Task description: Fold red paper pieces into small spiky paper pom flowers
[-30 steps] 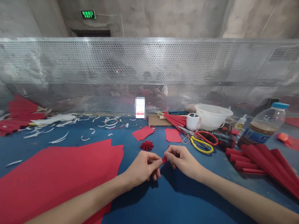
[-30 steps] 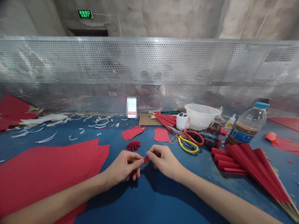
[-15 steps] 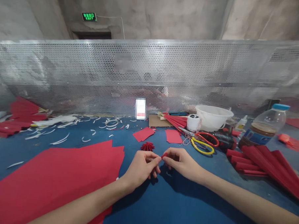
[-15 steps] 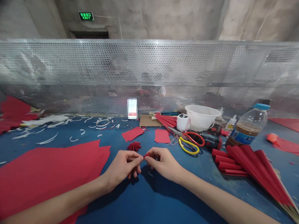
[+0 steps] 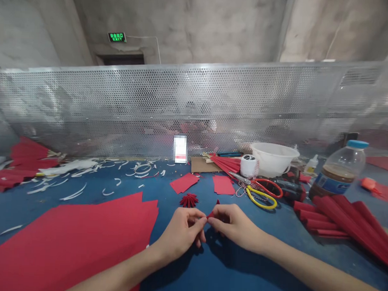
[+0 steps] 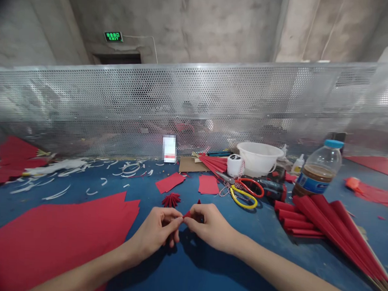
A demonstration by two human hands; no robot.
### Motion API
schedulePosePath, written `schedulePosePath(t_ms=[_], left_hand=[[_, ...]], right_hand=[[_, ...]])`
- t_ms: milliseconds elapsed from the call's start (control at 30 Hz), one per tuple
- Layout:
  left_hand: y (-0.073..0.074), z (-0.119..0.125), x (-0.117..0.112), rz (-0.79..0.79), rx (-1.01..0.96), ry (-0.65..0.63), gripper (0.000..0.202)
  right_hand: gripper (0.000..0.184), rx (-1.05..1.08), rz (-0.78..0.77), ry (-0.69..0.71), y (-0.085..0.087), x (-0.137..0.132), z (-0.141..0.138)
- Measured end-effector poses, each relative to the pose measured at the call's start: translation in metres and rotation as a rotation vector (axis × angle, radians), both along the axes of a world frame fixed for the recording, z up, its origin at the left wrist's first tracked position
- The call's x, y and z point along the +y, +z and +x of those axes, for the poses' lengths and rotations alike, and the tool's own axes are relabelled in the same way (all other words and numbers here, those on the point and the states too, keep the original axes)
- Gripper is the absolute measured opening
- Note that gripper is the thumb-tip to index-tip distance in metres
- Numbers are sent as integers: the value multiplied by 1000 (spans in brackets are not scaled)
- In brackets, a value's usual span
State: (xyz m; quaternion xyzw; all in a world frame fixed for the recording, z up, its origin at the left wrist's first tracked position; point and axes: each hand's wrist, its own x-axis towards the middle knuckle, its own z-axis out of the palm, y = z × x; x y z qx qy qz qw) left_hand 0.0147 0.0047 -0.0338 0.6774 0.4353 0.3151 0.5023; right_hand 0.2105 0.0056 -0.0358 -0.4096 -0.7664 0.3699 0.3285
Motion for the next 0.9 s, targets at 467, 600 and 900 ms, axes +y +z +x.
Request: schedulePosePath(t_ms=[467, 600, 900], left_hand=[[6, -24, 34, 745, 415, 351, 31], [-6, -28, 49, 672, 594, 284, 37], [-10, -32, 54, 629, 454, 210, 35]], right_hand=[[26, -507, 510, -13, -4, -15, -7], [24, -568, 559, -9, -8, -17, -7], [19, -603, 496, -30, -4, -17, -7]])
